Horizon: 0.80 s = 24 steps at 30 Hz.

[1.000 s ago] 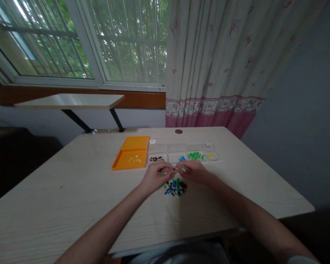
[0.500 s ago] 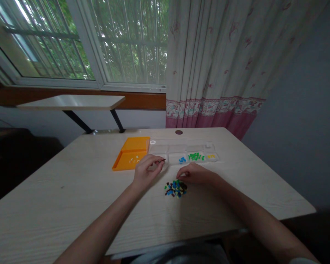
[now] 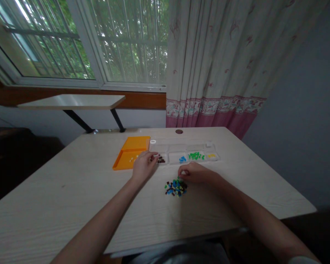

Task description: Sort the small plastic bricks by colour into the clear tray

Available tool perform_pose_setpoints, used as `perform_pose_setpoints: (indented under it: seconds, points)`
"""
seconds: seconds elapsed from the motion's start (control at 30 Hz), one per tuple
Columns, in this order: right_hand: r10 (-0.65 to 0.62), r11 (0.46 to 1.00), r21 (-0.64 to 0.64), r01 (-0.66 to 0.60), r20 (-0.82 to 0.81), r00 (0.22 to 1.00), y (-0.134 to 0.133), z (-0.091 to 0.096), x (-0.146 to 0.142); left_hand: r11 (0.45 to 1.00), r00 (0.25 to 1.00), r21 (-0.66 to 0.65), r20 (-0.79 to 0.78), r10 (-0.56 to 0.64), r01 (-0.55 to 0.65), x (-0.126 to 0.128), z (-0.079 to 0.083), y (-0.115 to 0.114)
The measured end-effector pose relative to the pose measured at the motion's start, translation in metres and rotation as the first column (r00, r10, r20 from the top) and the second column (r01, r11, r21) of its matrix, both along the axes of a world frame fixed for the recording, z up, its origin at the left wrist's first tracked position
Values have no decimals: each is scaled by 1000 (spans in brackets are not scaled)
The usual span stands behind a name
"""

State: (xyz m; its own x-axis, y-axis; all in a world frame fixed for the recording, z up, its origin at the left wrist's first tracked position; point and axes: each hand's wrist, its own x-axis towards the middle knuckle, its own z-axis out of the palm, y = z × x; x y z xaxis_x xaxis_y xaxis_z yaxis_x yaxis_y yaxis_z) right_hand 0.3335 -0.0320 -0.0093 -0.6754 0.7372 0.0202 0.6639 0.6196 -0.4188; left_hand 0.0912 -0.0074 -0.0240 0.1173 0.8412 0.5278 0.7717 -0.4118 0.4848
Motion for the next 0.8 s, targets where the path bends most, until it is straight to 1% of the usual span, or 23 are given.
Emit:
perform_pose_setpoints:
  seconds: [0.1, 0.17, 0.27, 0.3, 0.37, 0.43, 0.5, 0.57, 0.7, 0.77, 0.8]
  points:
    - [-49, 999, -22, 48, -74, 996, -1, 2, -1, 999, 999, 14, 2, -42, 42, -1, -1, -1]
    - [-97, 994, -73, 87, -151, 984, -1, 1, -3, 989, 990, 19, 2, -144, 143, 1, 0, -4]
    - [-179, 966, -235, 110, -296, 938, -1, -6, -7, 937, 936, 12, -47, -349, 349, 8, 4, -15]
    - [-209, 946, -307, 101, -345, 915, -1, -8, -9, 914, 912, 10, -69, -404, 406, 11, 6, -19]
    - [-268, 894, -444, 57, -429, 863, 0, -12, -14, 879, 876, 16, -94, -473, 476, 18, 8, -27]
    - [-315, 850, -528, 5, -499, 807, 0, -13, -19, 860, 857, 27, -105, -505, 510, 24, 9, -33]
    - [-351, 825, -564, -33, -557, 753, 1, -13, -23, 851, 848, 43, -118, -517, 524, 27, 9, -36]
    - [-385, 798, -600, -59, -583, 716, 1, -14, -25, 844, 842, 63, -142, -521, 533, 27, 9, -37]
    - [-438, 704, -703, -101, -542, 717, 2, -19, -24, 831, 829, 93, -195, -524, 548, 25, 7, -36]
    - [-441, 698, -709, -97, -533, 722, 2, -21, -24, 831, 829, 108, -215, -516, 545, 24, 7, -36]
    - [-439, 710, -699, -86, -535, 722, 2, -21, -25, 834, 833, 117, -222, -507, 539, 24, 7, -36]
